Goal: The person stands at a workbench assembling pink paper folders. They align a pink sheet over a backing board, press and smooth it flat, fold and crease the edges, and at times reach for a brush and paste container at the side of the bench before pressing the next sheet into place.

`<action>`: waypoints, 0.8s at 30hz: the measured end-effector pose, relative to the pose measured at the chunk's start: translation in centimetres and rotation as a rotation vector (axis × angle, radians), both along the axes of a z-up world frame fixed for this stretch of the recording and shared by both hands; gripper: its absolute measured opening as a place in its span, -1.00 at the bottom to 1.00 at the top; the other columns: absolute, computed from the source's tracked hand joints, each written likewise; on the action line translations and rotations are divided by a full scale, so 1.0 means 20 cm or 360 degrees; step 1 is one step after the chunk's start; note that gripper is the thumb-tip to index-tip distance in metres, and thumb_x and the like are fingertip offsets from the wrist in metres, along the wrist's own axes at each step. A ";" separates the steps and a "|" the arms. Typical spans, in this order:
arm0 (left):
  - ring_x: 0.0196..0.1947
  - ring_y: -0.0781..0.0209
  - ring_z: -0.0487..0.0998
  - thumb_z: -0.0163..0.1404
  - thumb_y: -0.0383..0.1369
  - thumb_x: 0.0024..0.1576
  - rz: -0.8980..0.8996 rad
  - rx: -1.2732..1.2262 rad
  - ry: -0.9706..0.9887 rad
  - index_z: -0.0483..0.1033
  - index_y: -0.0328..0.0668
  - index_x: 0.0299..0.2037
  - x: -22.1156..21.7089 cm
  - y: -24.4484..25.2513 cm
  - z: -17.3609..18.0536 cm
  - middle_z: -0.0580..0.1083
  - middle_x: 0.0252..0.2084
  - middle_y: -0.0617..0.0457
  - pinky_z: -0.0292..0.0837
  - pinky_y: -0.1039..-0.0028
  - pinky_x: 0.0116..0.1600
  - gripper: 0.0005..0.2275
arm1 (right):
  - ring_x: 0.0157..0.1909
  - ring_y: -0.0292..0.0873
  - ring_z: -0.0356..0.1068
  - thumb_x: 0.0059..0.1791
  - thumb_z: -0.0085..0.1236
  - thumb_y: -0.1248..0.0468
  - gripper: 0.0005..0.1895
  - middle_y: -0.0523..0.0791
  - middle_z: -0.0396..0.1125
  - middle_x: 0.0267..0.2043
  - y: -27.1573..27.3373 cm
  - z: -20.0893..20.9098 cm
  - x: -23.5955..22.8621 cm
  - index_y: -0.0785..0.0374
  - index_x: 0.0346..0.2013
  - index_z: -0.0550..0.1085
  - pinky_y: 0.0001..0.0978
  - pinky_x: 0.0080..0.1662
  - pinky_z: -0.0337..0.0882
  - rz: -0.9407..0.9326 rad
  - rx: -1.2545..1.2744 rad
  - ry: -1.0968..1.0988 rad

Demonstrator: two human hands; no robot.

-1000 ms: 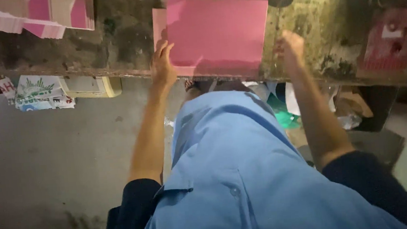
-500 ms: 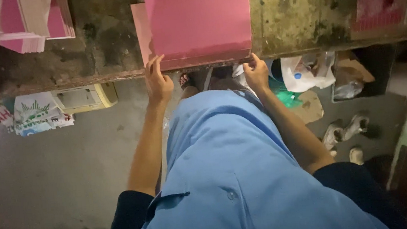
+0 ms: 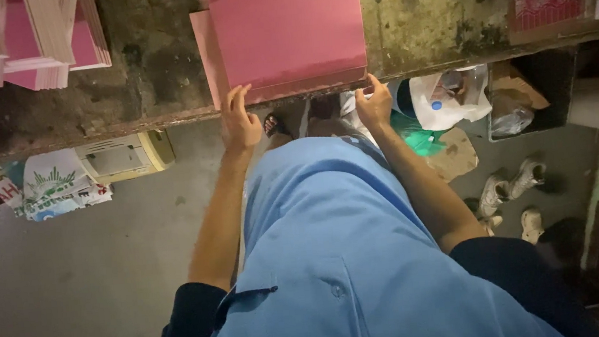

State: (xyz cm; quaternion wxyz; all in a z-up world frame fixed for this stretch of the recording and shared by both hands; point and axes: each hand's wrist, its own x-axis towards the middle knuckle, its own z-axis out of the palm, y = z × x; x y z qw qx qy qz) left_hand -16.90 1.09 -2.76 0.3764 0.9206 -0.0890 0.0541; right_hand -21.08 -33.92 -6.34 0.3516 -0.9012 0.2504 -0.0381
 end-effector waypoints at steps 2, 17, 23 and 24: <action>0.13 -0.15 0.43 -0.09 -0.78 -0.13 -0.0011 -0.0047 -0.0040 0.45 -0.13 0.24 0.00 0.00 -0.04 0.36 0.16 -0.11 0.28 0.05 0.24 -0.35 | -0.21 -0.01 0.50 -0.17 0.30 0.22 -0.54 -0.05 0.44 -0.39 0.01 0.00 0.01 0.15 0.03 0.58 -0.17 -0.07 0.49 -0.0008 -0.0049 -0.0062; 0.12 -0.06 0.47 -0.03 -0.72 -0.14 0.0025 0.0076 0.0021 0.46 -0.05 0.24 -0.03 0.04 -0.11 0.37 0.17 -0.02 0.30 0.08 0.24 -0.35 | -0.20 -0.04 0.56 -0.23 0.33 0.29 -0.62 -0.07 0.52 -0.35 0.00 0.03 0.05 0.13 -0.11 0.63 -0.23 -0.08 0.49 -0.0267 0.0116 -0.0070; 0.10 -0.14 0.48 -0.01 -0.73 -0.10 0.0028 0.0074 0.0084 0.41 -0.13 0.26 -0.02 0.01 0.00 0.35 0.17 -0.12 0.33 0.08 0.20 -0.37 | -0.25 -0.23 0.58 -0.28 0.38 0.12 -0.69 -0.30 0.53 -0.43 -0.10 -0.11 0.07 -0.22 -0.25 0.64 -0.36 -0.13 0.51 -0.0478 0.0171 0.0217; 0.10 -0.14 0.48 -0.01 -0.73 -0.10 0.0030 0.0076 0.0084 0.41 -0.13 0.26 -0.02 0.01 0.01 0.35 0.17 -0.12 0.33 0.08 0.20 -0.37 | -0.25 -0.23 0.58 -0.28 0.38 0.12 -0.69 -0.30 0.53 -0.43 -0.09 -0.08 0.08 -0.22 -0.25 0.64 -0.36 -0.13 0.51 -0.0475 0.0173 0.0217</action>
